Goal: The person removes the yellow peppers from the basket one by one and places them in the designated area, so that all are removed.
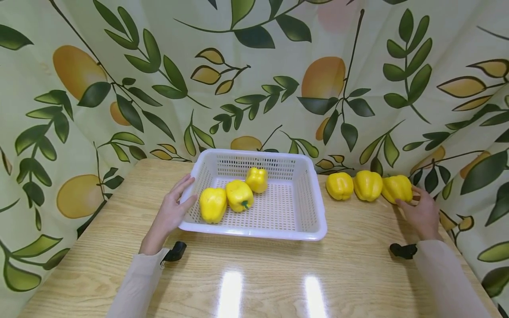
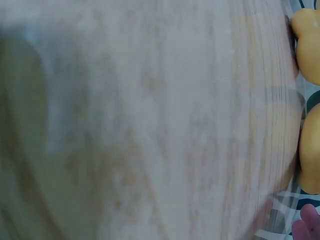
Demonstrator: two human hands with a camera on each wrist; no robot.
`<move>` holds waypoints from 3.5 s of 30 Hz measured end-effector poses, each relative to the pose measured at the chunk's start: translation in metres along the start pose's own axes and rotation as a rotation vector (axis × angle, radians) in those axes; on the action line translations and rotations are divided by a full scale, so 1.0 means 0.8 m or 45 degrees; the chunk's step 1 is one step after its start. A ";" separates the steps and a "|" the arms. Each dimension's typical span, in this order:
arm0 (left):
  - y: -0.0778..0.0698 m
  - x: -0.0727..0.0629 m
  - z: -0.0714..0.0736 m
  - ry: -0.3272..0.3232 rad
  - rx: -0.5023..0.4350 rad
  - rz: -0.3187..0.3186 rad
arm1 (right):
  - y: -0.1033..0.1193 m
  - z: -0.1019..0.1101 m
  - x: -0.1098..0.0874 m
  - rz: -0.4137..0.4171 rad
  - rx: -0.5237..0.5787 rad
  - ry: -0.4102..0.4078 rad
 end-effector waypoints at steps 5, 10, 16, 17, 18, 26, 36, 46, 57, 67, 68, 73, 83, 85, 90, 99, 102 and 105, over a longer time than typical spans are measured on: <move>0.000 -0.001 0.000 0.001 -0.003 0.002 | -0.002 -0.004 0.003 -0.034 -0.019 -0.019; 0.001 0.000 0.000 0.003 -0.007 0.000 | -0.001 -0.005 0.003 -0.057 -0.019 -0.033; 0.001 0.000 0.000 0.001 -0.011 -0.017 | 0.000 -0.005 0.000 -0.100 -0.001 -0.048; 0.001 0.000 0.000 0.000 -0.011 -0.019 | 0.000 -0.005 0.000 -0.106 0.003 -0.049; 0.001 0.000 0.000 0.000 -0.011 -0.020 | 0.000 -0.005 -0.001 -0.109 0.007 -0.049; 0.001 0.000 0.000 0.002 0.001 -0.023 | 0.003 -0.002 -0.007 -0.132 0.031 -0.031; 0.002 0.001 0.000 0.002 -0.007 -0.012 | 0.010 0.003 -0.016 -0.088 0.026 -0.069; 0.004 0.001 0.000 -0.003 -0.007 -0.021 | 0.018 0.007 -0.025 -0.026 0.033 -0.105; 0.003 0.001 0.001 -0.004 -0.008 -0.013 | 0.037 0.004 -0.034 0.007 0.062 -0.119; 0.002 0.001 0.000 0.003 -0.013 -0.013 | 0.056 0.006 -0.047 0.141 0.108 -0.169; 0.002 0.001 0.000 0.003 -0.014 -0.013 | 0.058 0.006 -0.049 0.150 0.112 -0.166; 0.003 0.001 0.001 0.002 -0.011 -0.018 | 0.069 0.004 -0.054 0.215 0.160 -0.191; 0.001 0.001 0.001 0.006 0.010 -0.016 | 0.095 0.003 -0.067 0.279 0.214 -0.166; 0.001 0.001 0.000 0.003 0.003 -0.018 | 0.101 0.003 -0.071 0.296 0.204 -0.162; 0.001 0.001 0.000 0.000 -0.006 -0.025 | 0.116 0.004 -0.079 0.352 0.181 -0.173; 0.003 0.001 0.001 -0.001 -0.013 -0.023 | 0.142 0.007 -0.089 0.471 0.175 -0.171; 0.003 0.001 0.001 0.001 -0.013 -0.019 | 0.150 0.009 -0.093 0.501 0.170 -0.171; 0.003 0.001 0.001 0.003 -0.012 -0.016 | 0.157 0.010 -0.096 0.515 0.161 -0.164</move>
Point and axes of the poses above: each hand's wrist, its own x-axis towards the middle knuckle, its own z-axis out of the back of the hand, y = z × x, the point moved 2 cm from there along x, towards the middle knuckle, and after that the axes turned 5 degrees about -x, right-handed, at the moved point
